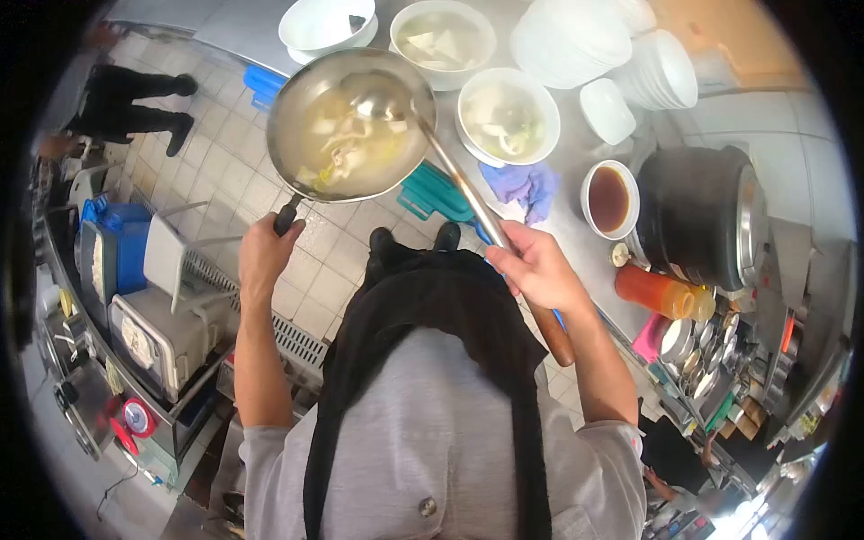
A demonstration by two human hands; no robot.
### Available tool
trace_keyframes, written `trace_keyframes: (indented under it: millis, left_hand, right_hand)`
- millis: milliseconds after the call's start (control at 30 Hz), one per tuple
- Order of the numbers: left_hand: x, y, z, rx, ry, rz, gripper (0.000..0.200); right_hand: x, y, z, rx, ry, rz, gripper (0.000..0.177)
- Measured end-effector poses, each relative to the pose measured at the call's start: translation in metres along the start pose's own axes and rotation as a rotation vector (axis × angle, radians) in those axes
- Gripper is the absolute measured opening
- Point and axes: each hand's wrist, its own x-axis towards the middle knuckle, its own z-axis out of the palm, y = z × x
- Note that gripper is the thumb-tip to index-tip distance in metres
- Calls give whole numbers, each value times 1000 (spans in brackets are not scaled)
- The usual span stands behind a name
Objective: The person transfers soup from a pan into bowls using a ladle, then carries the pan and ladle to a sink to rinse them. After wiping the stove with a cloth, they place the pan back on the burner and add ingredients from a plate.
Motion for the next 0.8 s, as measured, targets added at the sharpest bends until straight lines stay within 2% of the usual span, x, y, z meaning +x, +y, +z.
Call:
trace_keyframes:
  millis: [100, 167, 200, 233, 300, 333, 367, 433, 500, 567, 800]
  left_hand:
    - [4, -3, 0, 13, -38, 30, 42]
    - [4, -9, 3, 26, 42, 83, 41]
    - [3, -9, 2, 21, 24, 108, 41]
    - [1, -7, -1, 22, 18, 99, 41]
    - [4, -2, 1, 20, 8, 96, 41]
    - [5, -3, 1, 14, 1, 94, 40]
    - [5, -6, -1, 11, 0, 85, 40]
    - [7, -9, -2, 12, 17, 113, 40]
    - [7, -11, -5, 21, 38, 118, 40]
    - [10, -12, -6, 20, -15, 125, 40]
    - [14, -17, -5, -4, -12, 127, 43]
  right_hand:
    - [1, 9, 8, -20, -27, 23, 20]
    - [9, 20, 21, -239, 66, -62, 23]
    - [16, 33, 30, -305, 156, -238, 25]
    - [15, 31, 31, -312, 184, -219, 25]
    - [15, 21, 35, -289, 80, -102, 27]
    - [11, 7, 39, -48, -5, 32, 26]
    - [11, 8, 39, -45, -7, 30, 26]
    - [16, 10, 37, 254, -119, 97, 26]
    - [17, 4, 39, 388, -136, 115, 28]
    - [21, -3, 38, 409, -156, 98, 30]
    - [8, -16, 37, 580, -133, 134, 36]
